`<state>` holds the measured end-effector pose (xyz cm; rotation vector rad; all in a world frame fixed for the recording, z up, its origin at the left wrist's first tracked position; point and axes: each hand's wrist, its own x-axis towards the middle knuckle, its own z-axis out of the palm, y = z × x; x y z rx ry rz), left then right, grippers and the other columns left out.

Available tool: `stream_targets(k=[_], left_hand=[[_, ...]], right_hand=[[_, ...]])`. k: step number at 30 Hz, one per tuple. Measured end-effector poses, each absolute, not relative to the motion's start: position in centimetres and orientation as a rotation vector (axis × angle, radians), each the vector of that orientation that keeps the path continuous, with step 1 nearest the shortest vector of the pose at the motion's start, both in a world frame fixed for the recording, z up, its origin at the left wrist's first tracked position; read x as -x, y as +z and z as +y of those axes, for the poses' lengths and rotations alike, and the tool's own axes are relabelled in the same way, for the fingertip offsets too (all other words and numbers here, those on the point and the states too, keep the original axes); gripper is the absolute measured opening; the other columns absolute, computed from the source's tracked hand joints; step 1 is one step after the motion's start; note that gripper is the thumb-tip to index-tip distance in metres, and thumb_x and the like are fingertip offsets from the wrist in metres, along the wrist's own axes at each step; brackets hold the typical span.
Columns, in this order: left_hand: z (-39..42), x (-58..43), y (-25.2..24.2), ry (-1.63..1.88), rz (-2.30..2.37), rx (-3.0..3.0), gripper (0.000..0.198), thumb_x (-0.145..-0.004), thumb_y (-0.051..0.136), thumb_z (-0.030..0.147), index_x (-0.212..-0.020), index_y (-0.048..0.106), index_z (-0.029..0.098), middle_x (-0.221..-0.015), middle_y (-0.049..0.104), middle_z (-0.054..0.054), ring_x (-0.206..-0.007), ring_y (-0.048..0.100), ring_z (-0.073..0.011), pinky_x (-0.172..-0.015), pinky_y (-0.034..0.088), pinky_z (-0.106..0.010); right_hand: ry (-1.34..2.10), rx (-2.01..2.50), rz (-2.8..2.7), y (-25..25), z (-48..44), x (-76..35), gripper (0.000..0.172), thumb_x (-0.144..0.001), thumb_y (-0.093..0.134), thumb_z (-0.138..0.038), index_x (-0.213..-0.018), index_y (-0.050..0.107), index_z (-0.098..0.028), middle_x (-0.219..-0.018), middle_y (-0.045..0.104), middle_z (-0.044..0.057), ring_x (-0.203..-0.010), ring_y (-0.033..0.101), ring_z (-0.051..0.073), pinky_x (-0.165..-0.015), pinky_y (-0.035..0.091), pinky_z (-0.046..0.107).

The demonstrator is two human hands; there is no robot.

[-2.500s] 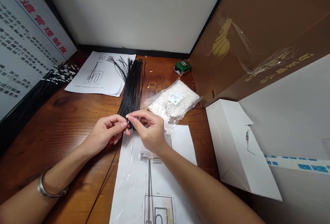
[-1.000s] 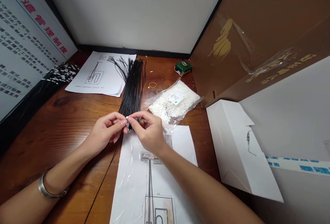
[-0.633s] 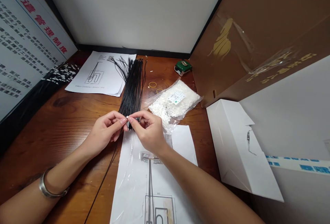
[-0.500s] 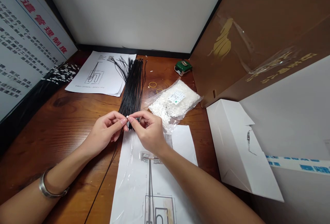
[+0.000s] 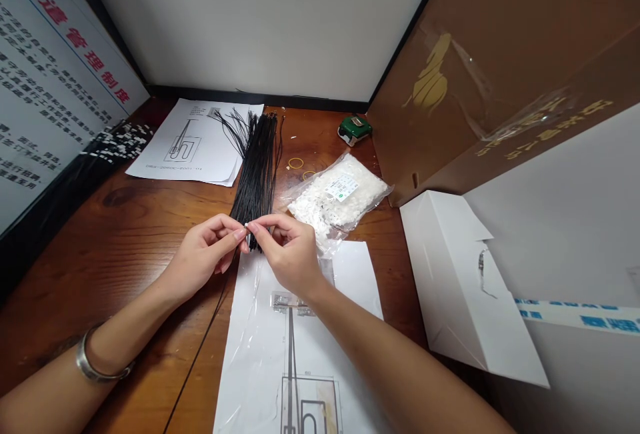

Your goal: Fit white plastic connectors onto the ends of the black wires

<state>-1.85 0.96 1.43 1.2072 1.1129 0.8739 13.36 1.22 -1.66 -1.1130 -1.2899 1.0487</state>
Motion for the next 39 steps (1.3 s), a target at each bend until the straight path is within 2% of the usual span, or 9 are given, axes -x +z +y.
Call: stream_targets(k=[6, 15, 39], left_hand=[[1.0, 1.84, 1.52, 0.879, 1.104, -1.195, 0.023, -0.081, 0.064, 0.039, -0.078, 0.059, 0.016, -0.067, 0.063, 0.002, -0.042, 0.041, -0.0045, -0.041, 0.031, -0.019], [0.95, 1.96, 1.37, 0.88, 1.102, -1.198, 0.023, -0.082, 0.063, 0.038, -0.079, 0.059, 0.015, -0.068, 0.063, 0.001, -0.043, 0.041, -0.0041, -0.04, 0.03, -0.019], [0.94, 1.76, 1.3, 0.891, 1.101, -1.194, 0.021, -0.084, 0.061, 0.034, -0.078, 0.058, 0.014, -0.066, 0.061, 0.002, -0.043, 0.041, -0.0034, -0.041, 0.03, -0.018]], right_hand=[[1.051, 1.118, -1.289, -1.99, 1.24, -13.38, 0.01, -0.078, 0.069, -0.029, -0.075, 0.07, -0.019, -0.067, 0.066, 0.002, -0.054, 0.056, 0.011, -0.048, 0.043, 0.026], [1.052, 1.11, -1.299, -1.61, 1.19, -13.29, 0.012, -0.078, 0.068, -0.029, -0.073, 0.07, -0.019, -0.062, 0.064, 0.001, -0.048, 0.05, 0.009, -0.043, 0.037, 0.025], [1.03, 1.1, -1.327, -2.0, 1.17, -13.45, 0.01, -0.079, 0.067, -0.027, -0.077, 0.07, -0.017, -0.066, 0.066, 0.003, -0.05, 0.053, 0.01, -0.045, 0.04, 0.026]])
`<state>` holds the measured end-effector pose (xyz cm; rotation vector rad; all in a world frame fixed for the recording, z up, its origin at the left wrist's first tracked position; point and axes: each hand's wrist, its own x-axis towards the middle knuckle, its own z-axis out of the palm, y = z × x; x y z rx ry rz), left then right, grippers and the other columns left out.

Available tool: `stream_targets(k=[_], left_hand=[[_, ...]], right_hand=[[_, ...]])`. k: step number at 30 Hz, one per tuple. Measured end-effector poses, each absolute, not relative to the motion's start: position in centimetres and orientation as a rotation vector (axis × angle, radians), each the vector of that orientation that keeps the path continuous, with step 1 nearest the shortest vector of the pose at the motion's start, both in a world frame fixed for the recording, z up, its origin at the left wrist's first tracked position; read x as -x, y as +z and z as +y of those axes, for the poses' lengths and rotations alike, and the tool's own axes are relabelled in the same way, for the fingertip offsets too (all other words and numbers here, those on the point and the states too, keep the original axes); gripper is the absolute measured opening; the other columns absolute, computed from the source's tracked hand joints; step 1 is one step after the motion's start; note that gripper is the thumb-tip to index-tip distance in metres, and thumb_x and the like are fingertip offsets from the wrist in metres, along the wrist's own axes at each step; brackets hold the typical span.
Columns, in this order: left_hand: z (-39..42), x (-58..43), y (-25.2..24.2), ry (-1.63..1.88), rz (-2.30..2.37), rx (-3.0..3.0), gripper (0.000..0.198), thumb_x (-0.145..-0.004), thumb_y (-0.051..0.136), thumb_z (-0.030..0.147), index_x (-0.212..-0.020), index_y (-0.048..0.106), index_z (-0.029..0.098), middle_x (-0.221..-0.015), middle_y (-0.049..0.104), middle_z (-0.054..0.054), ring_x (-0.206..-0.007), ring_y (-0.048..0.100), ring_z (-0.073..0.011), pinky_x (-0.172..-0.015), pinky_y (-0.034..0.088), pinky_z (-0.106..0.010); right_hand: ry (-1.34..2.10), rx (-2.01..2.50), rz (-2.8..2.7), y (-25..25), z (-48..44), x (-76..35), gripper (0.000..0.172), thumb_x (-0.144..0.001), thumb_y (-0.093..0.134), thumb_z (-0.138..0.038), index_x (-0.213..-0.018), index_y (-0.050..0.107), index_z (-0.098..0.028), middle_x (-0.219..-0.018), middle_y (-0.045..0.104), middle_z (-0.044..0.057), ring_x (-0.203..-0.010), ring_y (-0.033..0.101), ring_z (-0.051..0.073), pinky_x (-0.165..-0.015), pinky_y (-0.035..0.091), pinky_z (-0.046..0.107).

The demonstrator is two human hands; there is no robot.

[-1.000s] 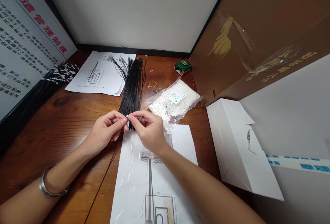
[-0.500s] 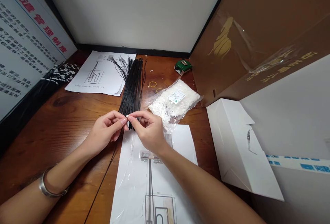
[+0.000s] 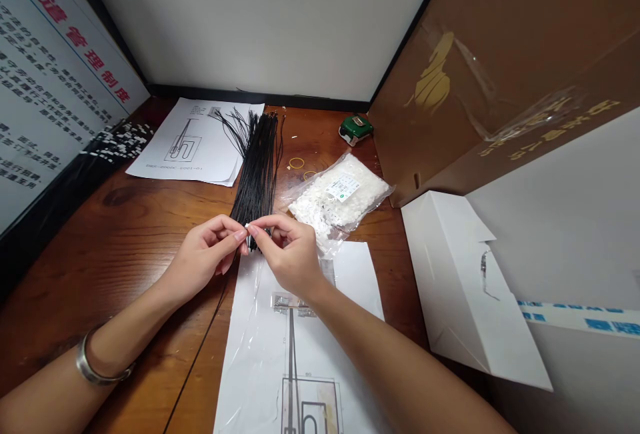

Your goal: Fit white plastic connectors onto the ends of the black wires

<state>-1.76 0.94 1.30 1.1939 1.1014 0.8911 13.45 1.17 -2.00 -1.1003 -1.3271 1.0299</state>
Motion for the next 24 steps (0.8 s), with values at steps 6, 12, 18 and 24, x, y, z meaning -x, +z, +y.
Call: stream_targets(k=[6, 12, 18, 24], left_hand=[[0.88, 1.81, 1.25, 0.894, 1.107, -1.185, 0.021, -0.082, 0.062, 0.034, -0.077, 0.058, 0.014, -0.066, 0.061, 0.002, -0.043, 0.042, -0.0036, -0.041, 0.03, -0.018], [0.93, 1.85, 1.19, 0.9, 1.112, -1.184, 0.021, -0.082, 0.063, 0.034, -0.078, 0.057, 0.014, -0.067, 0.063, 0.002, -0.043, 0.041, -0.0037, -0.041, 0.03, -0.018], [0.86, 1.74, 1.37, 0.901, 1.114, -1.171, 0.02, -0.081, 0.063, 0.033, -0.076, 0.057, 0.014, -0.066, 0.063, 0.002, -0.043, 0.042, -0.0037, -0.04, 0.03, -0.018], [0.89, 1.7, 1.41, 0.908, 1.128, -1.157, 0.021, -0.079, 0.064, 0.033, -0.075, 0.057, 0.014, -0.064, 0.062, 0.001, -0.042, 0.041, -0.0039, -0.04, 0.03, -0.018]], right_hand=[[0.937, 1.103, -1.388, -2.15, 1.19, -13.51, 0.009, -0.079, 0.067, -0.025, -0.078, 0.07, -0.017, -0.071, 0.068, 0.004, -0.049, 0.05, 0.009, -0.044, 0.038, 0.026], [0.94, 1.1, -1.396, -1.99, 1.13, -13.45, 0.009, -0.079, 0.066, -0.026, -0.077, 0.07, -0.018, -0.07, 0.068, 0.004, -0.049, 0.052, 0.01, -0.044, 0.039, 0.026], [0.922, 1.091, -1.416, -2.08, 1.14, -13.46, 0.008, -0.079, 0.066, -0.025, -0.077, 0.07, -0.018, -0.069, 0.068, 0.004, -0.047, 0.049, 0.009, -0.043, 0.038, 0.026], [0.898, 1.107, -1.432, -2.14, 1.14, -13.4, 0.008, -0.079, 0.066, -0.024, -0.076, 0.069, -0.018, -0.069, 0.068, 0.003, -0.045, 0.045, 0.007, -0.042, 0.035, 0.025]])
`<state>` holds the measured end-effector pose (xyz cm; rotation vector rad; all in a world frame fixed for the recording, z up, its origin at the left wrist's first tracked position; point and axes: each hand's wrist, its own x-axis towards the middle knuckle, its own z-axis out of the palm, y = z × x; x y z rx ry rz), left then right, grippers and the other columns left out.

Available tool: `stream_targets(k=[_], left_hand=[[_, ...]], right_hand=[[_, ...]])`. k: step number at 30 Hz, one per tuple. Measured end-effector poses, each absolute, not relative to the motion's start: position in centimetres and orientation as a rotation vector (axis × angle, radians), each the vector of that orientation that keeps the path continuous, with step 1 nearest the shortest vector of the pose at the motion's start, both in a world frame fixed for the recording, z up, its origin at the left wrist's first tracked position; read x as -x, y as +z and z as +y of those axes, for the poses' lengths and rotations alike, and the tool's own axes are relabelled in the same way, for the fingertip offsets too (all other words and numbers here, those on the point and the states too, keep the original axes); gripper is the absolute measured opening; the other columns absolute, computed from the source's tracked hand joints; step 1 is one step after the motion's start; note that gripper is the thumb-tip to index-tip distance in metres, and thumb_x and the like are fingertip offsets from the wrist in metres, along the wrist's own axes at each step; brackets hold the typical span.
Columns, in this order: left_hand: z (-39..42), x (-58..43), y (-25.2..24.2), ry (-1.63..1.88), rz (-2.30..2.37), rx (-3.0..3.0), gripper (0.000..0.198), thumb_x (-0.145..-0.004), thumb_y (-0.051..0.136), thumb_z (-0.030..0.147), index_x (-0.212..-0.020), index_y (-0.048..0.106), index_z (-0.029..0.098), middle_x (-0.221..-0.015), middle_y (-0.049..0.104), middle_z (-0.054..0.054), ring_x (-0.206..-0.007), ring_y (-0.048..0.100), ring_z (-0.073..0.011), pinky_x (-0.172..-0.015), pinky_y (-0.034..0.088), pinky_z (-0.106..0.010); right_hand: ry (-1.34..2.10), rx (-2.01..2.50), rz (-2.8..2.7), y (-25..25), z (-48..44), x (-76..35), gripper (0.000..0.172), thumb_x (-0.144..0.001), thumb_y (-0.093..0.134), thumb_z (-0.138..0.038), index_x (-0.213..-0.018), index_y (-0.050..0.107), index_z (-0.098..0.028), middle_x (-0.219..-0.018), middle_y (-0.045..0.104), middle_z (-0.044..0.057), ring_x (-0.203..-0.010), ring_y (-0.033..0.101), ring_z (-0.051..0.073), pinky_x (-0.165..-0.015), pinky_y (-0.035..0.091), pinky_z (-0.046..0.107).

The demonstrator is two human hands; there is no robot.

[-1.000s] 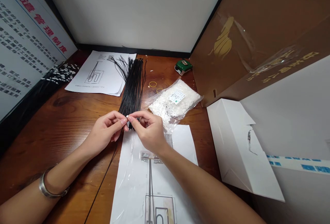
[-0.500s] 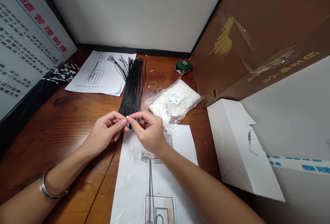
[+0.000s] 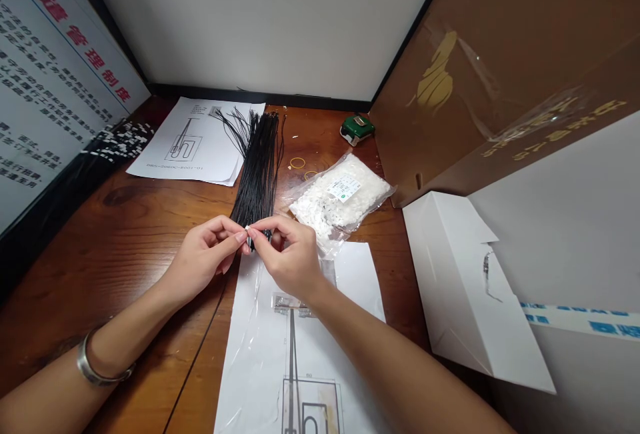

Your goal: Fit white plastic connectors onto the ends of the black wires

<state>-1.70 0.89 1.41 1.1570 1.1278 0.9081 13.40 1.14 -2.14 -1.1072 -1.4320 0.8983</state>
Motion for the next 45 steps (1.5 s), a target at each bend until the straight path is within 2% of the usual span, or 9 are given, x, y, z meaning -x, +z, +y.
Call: stream_targets(k=[6, 22, 35, 45], left_hand=[[0.84, 1.56, 1.73, 0.917, 1.161, -1.126, 0.022, -0.077, 0.067, 0.034, -0.072, 0.058, 0.014, -0.063, 0.063, 0.001, -0.042, 0.041, -0.0045, -0.041, 0.032, -0.019], [0.82, 1.86, 1.42, 0.89, 1.14, -1.143, 0.021, -0.078, 0.067, 0.034, -0.076, 0.061, 0.014, -0.065, 0.064, 0.001, -0.044, 0.041, -0.005, -0.042, 0.032, -0.019], [0.84, 1.76, 1.38, 0.896, 1.166, -1.134, 0.02, -0.077, 0.066, 0.034, -0.074, 0.061, 0.015, -0.064, 0.064, 0.001, -0.043, 0.042, -0.0052, -0.042, 0.033, -0.019], [0.86, 1.79, 1.36, 0.905, 1.155, -1.143, 0.02, -0.078, 0.066, 0.033, -0.076, 0.062, 0.014, -0.065, 0.064, 0.0, -0.043, 0.042, -0.0048, -0.041, 0.032, -0.019]], right_hand=[[0.867, 1.136, -1.443, -1.78, 1.08, -13.38, 0.009, -0.078, 0.065, -0.023, -0.074, 0.069, -0.017, -0.066, 0.066, 0.002, -0.043, 0.04, 0.006, -0.041, 0.032, 0.025], [0.918, 1.136, -1.433, -1.85, 1.09, -13.48, 0.009, -0.079, 0.065, -0.024, -0.074, 0.069, -0.018, -0.064, 0.066, 0.002, -0.046, 0.044, 0.008, -0.043, 0.034, 0.025], [0.824, 1.133, -1.477, -1.75, 1.01, -13.3, 0.007, -0.078, 0.065, -0.021, -0.073, 0.068, -0.019, -0.064, 0.066, 0.001, -0.043, 0.041, 0.007, -0.042, 0.032, 0.026], [0.744, 1.135, -1.512, -1.47, 0.94, -13.31, 0.008, -0.078, 0.064, -0.021, -0.072, 0.068, -0.019, -0.052, 0.057, -0.003, -0.042, 0.038, 0.007, -0.042, 0.032, 0.026]])
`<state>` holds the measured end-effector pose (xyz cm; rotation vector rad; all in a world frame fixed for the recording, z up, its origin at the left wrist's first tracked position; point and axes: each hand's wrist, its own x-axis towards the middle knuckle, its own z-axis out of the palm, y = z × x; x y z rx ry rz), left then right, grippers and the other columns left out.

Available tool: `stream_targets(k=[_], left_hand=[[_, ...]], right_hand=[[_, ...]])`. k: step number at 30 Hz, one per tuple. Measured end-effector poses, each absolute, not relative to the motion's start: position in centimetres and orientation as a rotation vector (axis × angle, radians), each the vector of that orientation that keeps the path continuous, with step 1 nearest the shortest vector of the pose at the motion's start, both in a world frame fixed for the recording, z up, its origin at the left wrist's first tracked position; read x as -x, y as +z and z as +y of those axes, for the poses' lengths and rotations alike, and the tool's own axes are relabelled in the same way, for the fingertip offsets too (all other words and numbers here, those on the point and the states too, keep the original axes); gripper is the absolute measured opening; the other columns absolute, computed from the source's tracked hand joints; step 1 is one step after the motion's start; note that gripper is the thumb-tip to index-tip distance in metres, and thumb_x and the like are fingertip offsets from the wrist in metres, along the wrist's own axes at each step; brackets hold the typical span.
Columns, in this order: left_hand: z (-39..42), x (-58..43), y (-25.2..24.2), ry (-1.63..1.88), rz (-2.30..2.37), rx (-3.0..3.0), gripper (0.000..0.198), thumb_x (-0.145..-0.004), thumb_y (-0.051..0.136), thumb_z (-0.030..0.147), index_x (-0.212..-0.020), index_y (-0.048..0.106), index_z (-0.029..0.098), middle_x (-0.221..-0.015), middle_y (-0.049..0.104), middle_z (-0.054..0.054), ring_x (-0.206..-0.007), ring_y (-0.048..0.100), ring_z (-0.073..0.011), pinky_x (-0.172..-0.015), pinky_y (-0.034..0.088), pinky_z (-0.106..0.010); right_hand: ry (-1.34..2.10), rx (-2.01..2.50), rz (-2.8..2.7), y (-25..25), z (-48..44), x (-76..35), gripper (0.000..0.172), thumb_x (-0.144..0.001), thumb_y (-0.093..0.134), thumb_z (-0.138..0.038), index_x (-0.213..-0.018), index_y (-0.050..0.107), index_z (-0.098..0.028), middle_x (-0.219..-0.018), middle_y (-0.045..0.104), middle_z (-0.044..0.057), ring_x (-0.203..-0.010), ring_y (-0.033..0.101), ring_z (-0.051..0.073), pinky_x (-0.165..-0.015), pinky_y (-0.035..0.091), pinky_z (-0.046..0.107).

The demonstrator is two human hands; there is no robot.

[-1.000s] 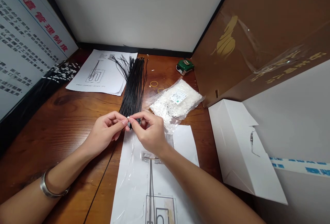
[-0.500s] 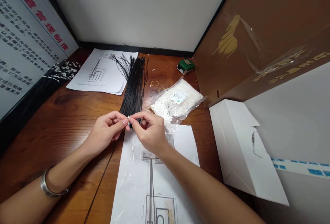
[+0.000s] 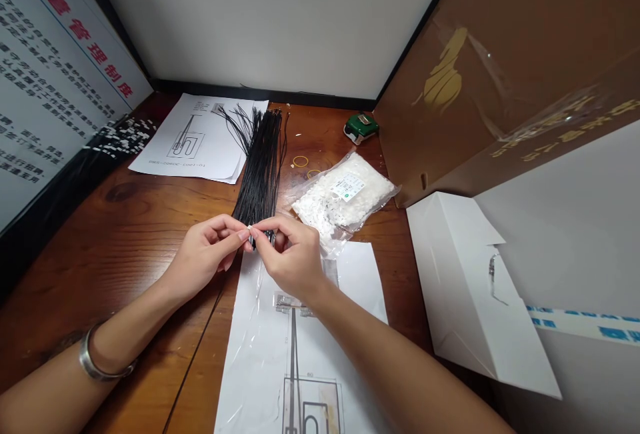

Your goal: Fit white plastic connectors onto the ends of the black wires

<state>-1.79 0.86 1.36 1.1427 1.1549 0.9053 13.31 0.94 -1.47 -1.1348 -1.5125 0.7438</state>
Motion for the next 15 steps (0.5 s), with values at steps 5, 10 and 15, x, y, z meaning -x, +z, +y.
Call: stream_targets(k=[5, 10, 15], left_hand=[[0.84, 1.71, 1.46, 0.881, 1.168, -1.137, 0.023, -0.078, 0.067, 0.037, -0.078, 0.062, 0.014, -0.069, 0.067, -0.002, -0.043, 0.042, -0.0052, -0.041, 0.031, -0.02], [0.82, 1.71, 1.32, 0.889, 1.169, -1.133, 0.024, -0.078, 0.067, 0.039, -0.079, 0.063, 0.015, -0.071, 0.067, -0.001, -0.043, 0.042, -0.0053, -0.042, 0.032, -0.02], [0.82, 1.71, 1.21, 0.905, 1.168, -1.126, 0.023, -0.077, 0.067, 0.037, -0.078, 0.063, 0.014, -0.07, 0.066, -0.001, -0.043, 0.041, -0.0051, -0.042, 0.031, -0.02]], right_hand=[[0.812, 1.18, -1.415, -1.61, 0.8, -13.25, 0.008, -0.079, 0.065, -0.023, -0.073, 0.068, -0.019, -0.058, 0.061, 0.0, -0.042, 0.039, 0.007, -0.041, 0.032, 0.025], [0.838, 1.19, -1.408, -1.71, 0.82, -13.24, 0.008, -0.078, 0.065, -0.024, -0.072, 0.068, -0.019, -0.054, 0.059, -0.001, -0.042, 0.039, 0.007, -0.041, 0.032, 0.025], [0.81, 1.183, -1.45, -1.8, 0.89, -13.3, 0.008, -0.078, 0.065, -0.023, -0.072, 0.068, -0.018, -0.049, 0.054, -0.003, -0.041, 0.037, 0.007, -0.041, 0.03, 0.026]])
